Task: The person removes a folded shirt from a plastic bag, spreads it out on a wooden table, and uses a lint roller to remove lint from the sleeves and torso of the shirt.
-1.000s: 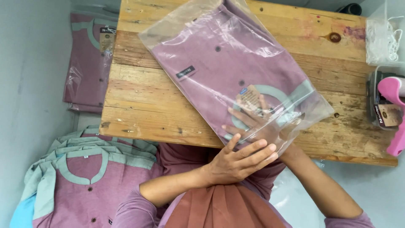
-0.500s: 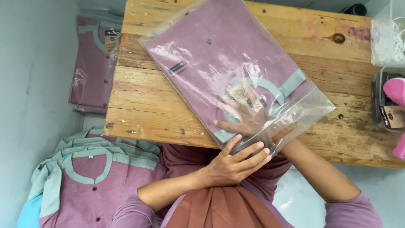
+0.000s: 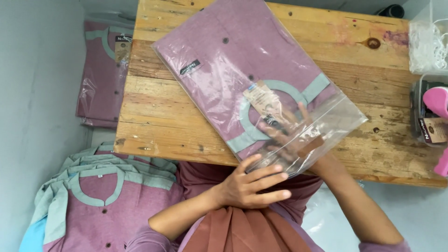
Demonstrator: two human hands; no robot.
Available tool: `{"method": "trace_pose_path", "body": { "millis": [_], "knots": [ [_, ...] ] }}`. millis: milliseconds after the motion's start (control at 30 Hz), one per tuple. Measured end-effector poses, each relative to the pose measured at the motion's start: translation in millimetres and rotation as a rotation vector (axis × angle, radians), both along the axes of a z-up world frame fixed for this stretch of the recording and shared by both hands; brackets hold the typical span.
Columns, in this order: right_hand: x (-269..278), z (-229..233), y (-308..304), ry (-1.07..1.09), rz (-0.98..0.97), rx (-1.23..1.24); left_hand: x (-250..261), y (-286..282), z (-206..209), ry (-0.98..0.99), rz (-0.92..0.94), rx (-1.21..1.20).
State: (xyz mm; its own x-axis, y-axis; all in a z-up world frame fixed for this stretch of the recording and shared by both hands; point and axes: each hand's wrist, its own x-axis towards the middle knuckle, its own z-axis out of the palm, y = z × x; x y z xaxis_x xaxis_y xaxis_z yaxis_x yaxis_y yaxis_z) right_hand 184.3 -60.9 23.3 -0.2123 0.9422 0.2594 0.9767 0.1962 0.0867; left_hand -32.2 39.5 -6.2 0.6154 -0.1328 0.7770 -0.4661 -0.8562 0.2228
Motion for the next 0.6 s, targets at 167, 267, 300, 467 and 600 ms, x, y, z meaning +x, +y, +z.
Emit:
{"method": "trace_pose_path", "body": {
  "millis": [167,267,300,467,600],
  "knots": [
    [20.1,-21.7,-49.8,0.285,-0.376,0.098,-9.9,30.5,-15.9,-0.074,0.223,-0.26],
    [16.4,-9.4,-38.7,0.335,-0.404,0.01,-15.7,55.3,3.2,-0.029,0.364,-0.514],
    [15.8,-11.7,-40.7,0.335,-0.402,0.012,-16.4,62.7,8.5,-0.03,0.365,-0.512],
    [13.1,-21.5,-57.4,0.275,-0.344,-0.088,-19.1,109.1,29.7,0.125,0.464,-1.489],
    [25.4,61.4,-93.6,0.603,-0.384,-0.735,-25.6,157.7,-1.5,-0.069,0.095,-1.819]
  ]
}}
